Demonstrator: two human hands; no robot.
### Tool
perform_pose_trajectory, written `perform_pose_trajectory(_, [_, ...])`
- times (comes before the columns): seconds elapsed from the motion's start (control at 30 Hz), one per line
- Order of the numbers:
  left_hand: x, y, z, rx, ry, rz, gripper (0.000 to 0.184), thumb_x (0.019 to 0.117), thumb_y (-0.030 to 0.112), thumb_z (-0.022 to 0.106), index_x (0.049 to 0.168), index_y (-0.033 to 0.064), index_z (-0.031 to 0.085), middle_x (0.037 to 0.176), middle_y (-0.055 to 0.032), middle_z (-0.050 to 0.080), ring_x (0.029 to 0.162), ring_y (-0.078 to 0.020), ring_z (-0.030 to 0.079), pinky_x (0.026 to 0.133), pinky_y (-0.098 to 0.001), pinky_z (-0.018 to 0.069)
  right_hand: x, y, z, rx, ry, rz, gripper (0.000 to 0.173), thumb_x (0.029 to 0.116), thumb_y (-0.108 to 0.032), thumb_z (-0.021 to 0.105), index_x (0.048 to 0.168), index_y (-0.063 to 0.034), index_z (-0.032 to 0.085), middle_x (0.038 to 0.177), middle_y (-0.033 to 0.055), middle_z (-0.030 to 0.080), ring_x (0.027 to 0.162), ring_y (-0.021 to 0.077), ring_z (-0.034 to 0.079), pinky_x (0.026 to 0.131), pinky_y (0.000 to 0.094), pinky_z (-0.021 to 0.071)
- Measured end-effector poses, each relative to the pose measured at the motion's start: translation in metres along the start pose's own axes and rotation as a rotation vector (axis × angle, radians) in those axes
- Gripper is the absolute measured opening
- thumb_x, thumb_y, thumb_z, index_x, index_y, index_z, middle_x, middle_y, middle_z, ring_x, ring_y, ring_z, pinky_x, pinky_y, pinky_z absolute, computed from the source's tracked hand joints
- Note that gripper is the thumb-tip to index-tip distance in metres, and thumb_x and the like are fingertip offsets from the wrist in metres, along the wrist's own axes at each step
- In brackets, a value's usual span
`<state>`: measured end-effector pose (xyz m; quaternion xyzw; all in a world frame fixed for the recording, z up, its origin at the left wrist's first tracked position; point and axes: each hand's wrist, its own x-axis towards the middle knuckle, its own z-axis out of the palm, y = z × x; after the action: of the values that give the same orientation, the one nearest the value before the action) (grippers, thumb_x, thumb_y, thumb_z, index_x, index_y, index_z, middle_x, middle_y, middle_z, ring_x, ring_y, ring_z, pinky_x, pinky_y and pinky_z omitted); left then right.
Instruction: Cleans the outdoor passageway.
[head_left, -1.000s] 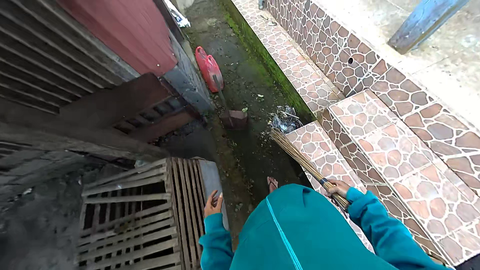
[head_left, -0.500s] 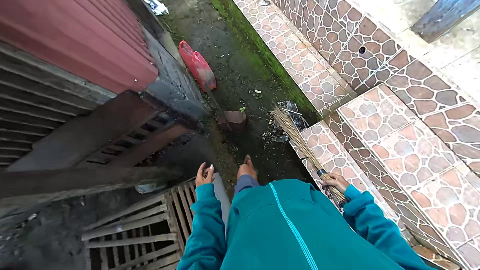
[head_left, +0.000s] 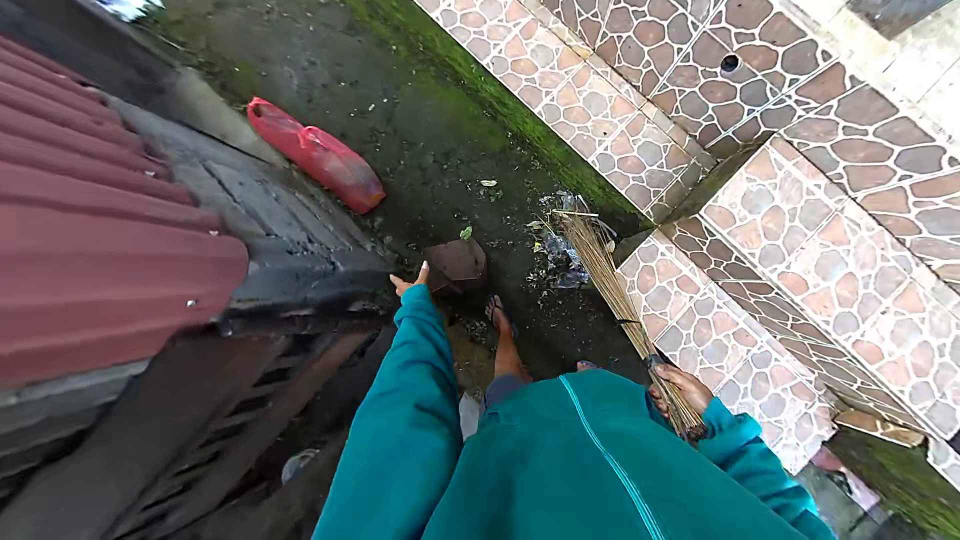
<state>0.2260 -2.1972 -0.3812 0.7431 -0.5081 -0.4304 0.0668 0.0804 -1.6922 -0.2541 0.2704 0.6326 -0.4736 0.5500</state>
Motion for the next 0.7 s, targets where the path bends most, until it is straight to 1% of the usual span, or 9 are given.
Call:
perform_pose_trajectory(0.07, [0.040, 0.018, 0.018, 0.071, 0.025, -0.033, 0.117, 0.0854, 0.049, 0.079, 0.164, 0.0108, 0.002, 0.161, -0.0294, 0.027, 0.147, -0.0395, 0.036, 0.117, -0.0515, 0.0353, -0.002, -0.006, 0.026, 0.011, 0.000, 0.009, 0.027, 0.1097, -0.023, 0.035, 0.123, -0.0041, 0.050, 0.064, 0.0060, 0.059, 0.047, 0.0151, 0.059, 0.044, 0.0292, 0.0526])
perform_pose_trajectory(0.13, [0.065, 0.029, 0.029, 0.066, 0.038, -0.053, 0.117, 0.0840, 0.050, 0.080, 0.164, 0.0130, 0.002, 0.162, -0.0278, 0.027, 0.147, -0.0378, 0.035, 0.117, -0.0489, 0.0355, -0.007, -0.008, 0.046, -0.012, 0.025, 0.006, 0.028, 0.1062, -0.021, 0.040, 0.125, -0.0033, 0.051, 0.064, 0.0051, 0.060, 0.046, 0.0138, 0.059, 0.044, 0.0290, 0.0535])
perform_pose_trajectory(0.23, [0.088, 0.036, 0.035, -0.004, 0.043, -0.040, 0.101, 0.0874, 0.046, 0.078, 0.161, 0.0086, 0.021, 0.158, -0.0244, 0.038, 0.145, -0.0335, 0.041, 0.117, -0.0472, 0.0359, -0.012, -0.016, 0.068, -0.032, 0.019, 0.047, 0.030, 0.1049, -0.019, 0.042, 0.129, -0.0035, 0.048, 0.068, 0.0053, 0.061, 0.048, 0.0138, 0.060, 0.045, 0.0289, 0.0542])
perform_pose_trajectory(0.3, [0.101, 0.039, 0.039, 0.016, 0.022, -0.061, 0.090, 0.0920, 0.049, 0.072, 0.157, 0.0038, 0.029, 0.154, -0.0229, 0.044, 0.143, -0.0320, 0.045, 0.117, -0.0480, 0.0367, -0.011, -0.020, 0.074, -0.002, 0.005, 0.057, 0.030, 0.1023, -0.019, 0.044, 0.128, -0.0042, 0.048, 0.069, 0.0061, 0.062, 0.048, 0.0143, 0.060, 0.045, 0.0289, 0.0542])
perform_pose_trajectory(0.43, [0.124, 0.031, 0.039, 0.334, 0.068, 0.006, 0.059, 0.1038, 0.049, 0.051, 0.139, 0.0025, 0.057, 0.138, -0.0225, 0.061, 0.132, -0.0340, 0.057, 0.111, -0.0514, 0.0422, 0.002, -0.026, 0.074, 0.004, -0.013, 0.078, 0.035, 0.1015, -0.015, 0.043, 0.135, -0.0045, 0.045, 0.071, 0.0068, 0.063, 0.051, 0.0150, 0.063, 0.047, 0.0291, 0.0557])
perform_pose_trajectory(0.53, [0.124, 0.029, 0.022, 0.427, 0.167, 0.074, 0.054, 0.1036, 0.047, 0.052, 0.129, 0.0018, 0.065, 0.130, -0.0236, 0.066, 0.126, -0.0350, 0.061, 0.107, -0.0522, 0.0443, 0.026, -0.032, 0.068, -0.105, -0.041, 0.083, 0.043, 0.0994, -0.010, 0.047, 0.142, -0.0034, 0.042, 0.081, 0.0101, 0.067, 0.059, 0.0193, 0.067, 0.053, 0.0339, 0.0592])
perform_pose_trajectory(0.6, [0.105, 0.041, -0.010, 0.416, 0.217, 0.103, 0.063, 0.1006, 0.053, 0.055, 0.131, -0.0017, 0.062, 0.132, -0.0263, 0.063, 0.129, -0.0375, 0.058, 0.109, -0.0533, 0.0423, 0.040, -0.035, 0.069, -0.219, -0.047, 0.105, 0.051, 0.0973, -0.009, 0.054, 0.147, -0.0031, 0.042, 0.092, 0.0122, 0.068, 0.065, 0.0214, 0.068, 0.057, 0.0371, 0.0587])
perform_pose_trajectory(0.67, [0.077, 0.059, -0.047, 0.348, 0.266, 0.133, 0.077, 0.0973, 0.059, 0.057, 0.139, -0.0063, 0.052, 0.137, -0.0294, 0.058, 0.132, -0.0396, 0.055, 0.111, -0.0540, 0.0409, 0.058, -0.039, 0.072, -0.294, -0.066, 0.091, 0.051, 0.0960, -0.007, 0.057, 0.145, -0.0015, 0.044, 0.089, 0.0104, 0.066, 0.063, 0.0176, 0.065, 0.056, 0.0341, 0.0577])
perform_pose_trajectory(0.7, [0.060, 0.073, -0.067, 0.299, 0.289, 0.152, 0.082, 0.0967, 0.058, 0.058, 0.144, -0.0077, 0.045, 0.141, -0.0298, 0.054, 0.134, -0.0388, 0.053, 0.113, -0.0523, 0.0399, 0.068, -0.041, 0.075, -0.330, -0.087, 0.086, 0.051, 0.0961, -0.006, 0.058, 0.145, 0.0000, 0.046, 0.092, 0.0107, 0.066, 0.066, 0.0154, 0.064, 0.061, 0.0319, 0.0570])
